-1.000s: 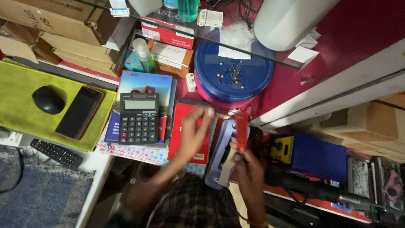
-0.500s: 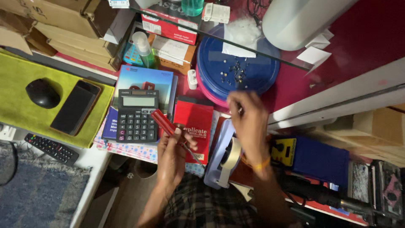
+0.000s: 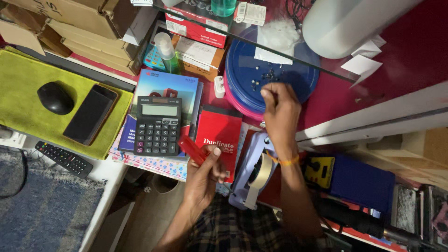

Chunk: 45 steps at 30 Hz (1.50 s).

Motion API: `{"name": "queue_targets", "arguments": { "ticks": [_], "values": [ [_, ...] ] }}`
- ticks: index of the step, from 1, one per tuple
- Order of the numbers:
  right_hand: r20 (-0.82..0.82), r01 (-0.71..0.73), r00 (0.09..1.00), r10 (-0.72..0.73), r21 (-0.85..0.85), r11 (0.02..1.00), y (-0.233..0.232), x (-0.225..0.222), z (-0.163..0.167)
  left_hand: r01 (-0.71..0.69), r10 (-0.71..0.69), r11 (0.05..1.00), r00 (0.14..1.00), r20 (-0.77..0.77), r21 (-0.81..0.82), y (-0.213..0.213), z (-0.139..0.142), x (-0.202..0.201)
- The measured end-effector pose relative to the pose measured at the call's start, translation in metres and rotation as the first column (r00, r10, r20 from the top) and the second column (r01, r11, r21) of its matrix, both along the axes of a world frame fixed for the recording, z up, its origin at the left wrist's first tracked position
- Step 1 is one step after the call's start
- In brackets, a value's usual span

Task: The person retrieves screws from a container, then uses a screwdriver to fasten metal brackets onto the back of a white flat-panel device. The person walks to a parts storage area to collect screws, returns to the workbench, and continues screwing brackets into place.

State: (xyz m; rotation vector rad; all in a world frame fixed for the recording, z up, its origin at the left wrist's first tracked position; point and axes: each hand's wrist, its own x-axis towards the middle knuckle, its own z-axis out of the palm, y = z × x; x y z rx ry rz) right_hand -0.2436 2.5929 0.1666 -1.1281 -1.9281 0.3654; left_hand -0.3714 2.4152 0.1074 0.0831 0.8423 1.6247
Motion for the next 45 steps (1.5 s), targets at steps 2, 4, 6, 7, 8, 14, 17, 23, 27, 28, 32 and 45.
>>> {"name": "queue_targets", "arguments": {
  "ticks": [2, 4, 6, 7, 8, 14, 17, 23, 27, 28, 32, 45],
  "values": [
    [-0.152, -0.101, 0.985, 0.085, -0.098, 0.990, -0.021, 0.004, 0.003, 0.032, -0.032, 0.998, 0.999, 0.001, -0.050, 0.006, 0.007, 0.000],
    [-0.149, -0.186, 0.978, 0.146, -0.309, 0.933, -0.053, 0.008, 0.005, 0.071, -0.074, 0.993, 0.997, -0.025, -0.097, 0.010, 0.013, 0.000],
    [-0.078, -0.291, 0.956, 0.281, -0.190, 0.938, -0.071, 0.004, 0.005, 0.090, -0.088, 0.988, 0.996, 0.021, -0.126, 0.012, 0.014, 0.003],
    [-0.132, -0.328, 0.944, 0.303, -0.264, 0.907, -0.080, 0.003, 0.006, 0.101, -0.095, 0.985, 0.995, 0.042, -0.141, 0.013, 0.012, 0.004],
    [-0.188, -0.366, 0.929, 0.320, -0.331, 0.870, -0.090, 0.004, 0.007, 0.114, -0.109, 0.990, 0.992, 0.057, -0.081, 0.013, 0.010, 0.005],
    [-0.552, -0.534, 0.812, 0.190, -0.570, 0.624, -0.093, 0.000, -0.008, 0.121, -0.121, 0.993, 0.993, -0.006, -0.009, 0.009, -0.012, 0.004],
    [-0.514, -0.532, 0.827, 0.228, -0.581, 0.616, -0.089, 0.002, -0.019, 0.115, -0.115, 0.993, 0.993, -0.015, -0.025, 0.006, -0.014, 0.002],
    [-0.346, -0.426, 0.898, 0.271, -0.534, 0.730, -0.077, 0.009, -0.020, 0.052, -0.048, 0.998, 0.981, 0.186, -0.020, 0.001, -0.023, -0.006],
    [-0.169, -0.171, 0.977, 0.132, -0.244, 0.955, -0.032, 0.025, -0.008, 0.002, -0.022, 0.998, 0.955, 0.296, 0.067, -0.001, -0.044, -0.016],
    [-0.159, -0.090, 0.986, 0.054, -0.235, 0.968, -0.020, 0.028, -0.006, -0.012, -0.019, 0.995, 0.950, 0.313, 0.098, -0.002, -0.049, -0.016],
    [-0.319, -0.036, 0.944, -0.087, -0.359, 0.933, 0.015, 0.032, -0.005, 0.014, -0.005, 0.999, 0.978, 0.211, -0.039, -0.001, -0.061, -0.011],
    [-0.173, 0.039, 0.982, -0.073, -0.194, 0.980, 0.045, 0.038, -0.022, 0.016, -0.012, 0.999, 0.989, 0.151, -0.030, 0.009, -0.053, -0.011]
  ]
}}
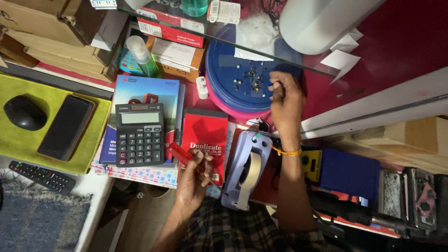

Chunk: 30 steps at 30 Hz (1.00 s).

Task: The person retrieves screws from a container, then uses a screwdriver to fasten metal brackets onto the back of a white flat-panel device. The person walks to a parts storage area to collect screws, returns to the workbench, and continues screwing brackets into place.

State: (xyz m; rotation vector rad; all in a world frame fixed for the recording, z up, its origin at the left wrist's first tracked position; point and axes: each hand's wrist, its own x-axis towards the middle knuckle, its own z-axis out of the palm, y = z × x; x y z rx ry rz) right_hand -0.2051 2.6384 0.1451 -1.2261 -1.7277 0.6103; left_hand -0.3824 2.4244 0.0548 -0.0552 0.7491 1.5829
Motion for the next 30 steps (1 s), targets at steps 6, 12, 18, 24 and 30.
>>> {"name": "queue_targets", "arguments": {
  "ticks": [6, 12, 18, 24, 30],
  "values": [
    [0.011, -0.035, 0.999, 0.034, 0.066, 0.997, 0.002, 0.003, -0.007, -0.012, 0.010, 0.999, 0.998, 0.064, 0.030, 0.005, -0.004, -0.003],
    [0.068, -0.027, 0.997, 0.020, 0.108, 0.994, 0.000, 0.002, -0.004, 0.007, -0.006, 1.000, 0.998, 0.055, -0.016, 0.003, 0.000, -0.004],
    [0.048, 0.006, 0.999, -0.007, 0.020, 1.000, 0.002, -0.002, 0.003, 0.015, -0.015, 1.000, 0.998, 0.057, 0.005, 0.005, 0.005, -0.003],
    [0.255, -0.141, 0.963, 0.087, 0.200, 0.970, -0.002, -0.002, 0.004, 0.033, -0.031, 0.998, 0.999, 0.044, -0.045, 0.006, 0.009, -0.006],
    [0.237, -0.101, 0.970, 0.055, 0.185, 0.977, 0.005, 0.000, -0.001, 0.028, -0.024, 0.996, 0.999, 0.047, -0.086, 0.007, 0.009, -0.006]
  ]
}}
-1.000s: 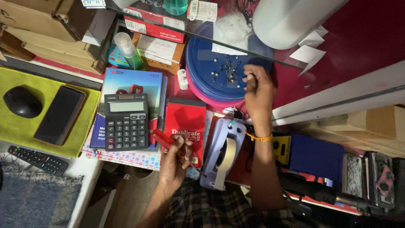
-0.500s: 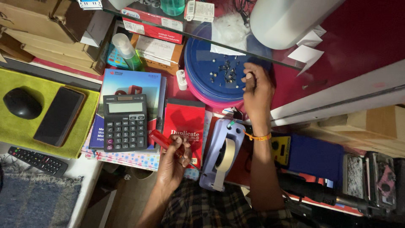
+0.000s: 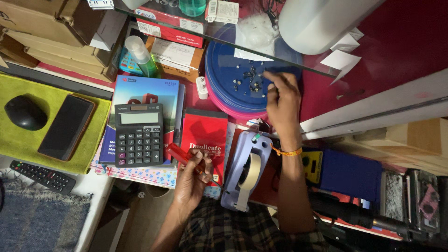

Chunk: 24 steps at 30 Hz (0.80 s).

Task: The person retrieves screws from a container, then uses a screwdriver to fasten metal brackets onto the back of a white flat-panel device. The person walks to a parts storage area to collect screws, returns to the workbench, and continues screwing brackets into place.

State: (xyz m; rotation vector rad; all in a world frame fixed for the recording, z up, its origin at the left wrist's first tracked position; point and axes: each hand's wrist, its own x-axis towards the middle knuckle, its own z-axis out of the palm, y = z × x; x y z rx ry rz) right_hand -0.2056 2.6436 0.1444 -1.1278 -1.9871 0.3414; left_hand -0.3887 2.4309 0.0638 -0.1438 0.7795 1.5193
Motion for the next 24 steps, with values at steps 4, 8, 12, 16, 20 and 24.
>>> {"name": "queue_targets", "arguments": {
  "ticks": [4, 8, 12, 16, 20, 24],
  "values": [
    [-0.120, 0.004, 0.993, -0.017, -0.110, 0.994, -0.0020, 0.0020, 0.0005, -0.005, 0.004, 1.000, 1.000, 0.010, 0.008, -0.0008, -0.0018, 0.0012],
    [-0.058, -0.091, 0.995, 0.087, -0.066, 0.994, -0.0060, 0.0008, 0.0041, -0.010, 0.010, 1.000, 1.000, 0.005, 0.020, -0.0011, -0.0027, 0.0016],
    [-0.082, -0.048, 0.996, 0.040, -0.097, 0.994, -0.0057, -0.0020, 0.0063, -0.015, 0.015, 1.000, 1.000, 0.015, 0.001, -0.0008, -0.0019, 0.0012],
    [-0.105, -0.035, 0.994, 0.021, -0.132, 0.991, -0.0042, -0.0019, 0.0059, -0.018, 0.018, 0.999, 1.000, 0.014, -0.043, -0.0002, -0.0009, 0.0014],
    [-0.058, -0.061, 0.997, 0.057, -0.069, 0.996, -0.0045, -0.0014, 0.0046, -0.023, 0.023, 1.000, 1.000, 0.001, -0.013, 0.0007, -0.0003, 0.0018],
    [-0.112, -0.025, 0.994, 0.021, -0.031, 0.999, -0.0054, -0.0032, 0.0043, -0.019, 0.019, 1.000, 1.000, -0.005, 0.011, 0.0004, 0.0003, 0.0011]
  ]
}}
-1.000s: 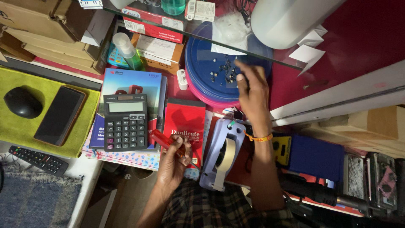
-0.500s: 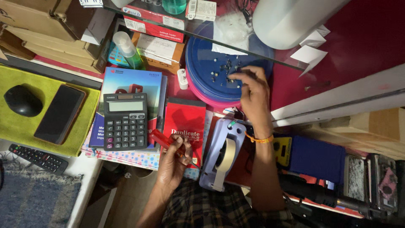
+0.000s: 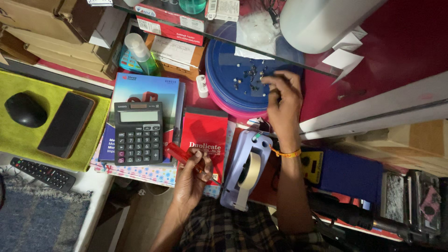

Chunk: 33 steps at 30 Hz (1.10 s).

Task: The person retrieves screws from a container, then uses a screwdriver to fasten metal brackets onto the back of a white flat-panel device. The person walks to a parts storage area to collect screws, returns to the workbench, and continues screwing brackets into place.

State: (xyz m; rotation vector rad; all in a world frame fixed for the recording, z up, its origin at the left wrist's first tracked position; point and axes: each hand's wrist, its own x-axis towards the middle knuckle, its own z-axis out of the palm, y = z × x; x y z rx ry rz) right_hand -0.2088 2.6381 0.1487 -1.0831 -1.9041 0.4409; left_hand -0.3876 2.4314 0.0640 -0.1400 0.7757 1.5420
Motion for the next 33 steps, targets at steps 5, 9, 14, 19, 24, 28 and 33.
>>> {"name": "queue_targets", "arguments": {
  "ticks": [5, 9, 14, 19, 24, 28, 33],
  "values": [
    [-0.016, 0.059, 0.998, -0.058, 0.052, 0.997, 0.000, -0.003, 0.001, -0.004, 0.004, 1.000, 1.000, -0.002, 0.005, 0.000, 0.001, 0.001],
    [-0.037, 0.124, 0.992, -0.124, -0.011, 0.992, 0.000, -0.004, 0.001, -0.009, 0.009, 1.000, 1.000, -0.002, 0.029, 0.001, 0.001, 0.002],
    [-0.072, 0.122, 0.990, -0.124, -0.041, 0.992, 0.000, -0.006, 0.000, -0.013, 0.013, 1.000, 1.000, -0.002, 0.020, 0.000, -0.001, 0.001],
    [-0.033, 0.147, 0.988, -0.148, -0.039, 0.988, 0.001, -0.011, -0.001, -0.014, 0.014, 1.000, 1.000, -0.008, 0.008, 0.000, -0.003, -0.001],
    [0.093, 0.095, 0.990, -0.102, 0.069, 0.993, -0.001, -0.018, -0.003, -0.010, 0.010, 1.000, 1.000, 0.013, 0.011, -0.001, -0.003, -0.002],
    [0.188, 0.079, 0.979, -0.080, 0.015, 0.997, 0.004, -0.020, -0.002, -0.008, 0.008, 1.000, 1.000, -0.027, 0.011, -0.002, -0.003, -0.003],
    [0.095, 0.109, 0.989, -0.113, 0.048, 0.993, 0.013, -0.017, -0.003, -0.010, 0.010, 1.000, 1.000, 0.007, -0.003, -0.001, -0.005, -0.003]
  ]
}}
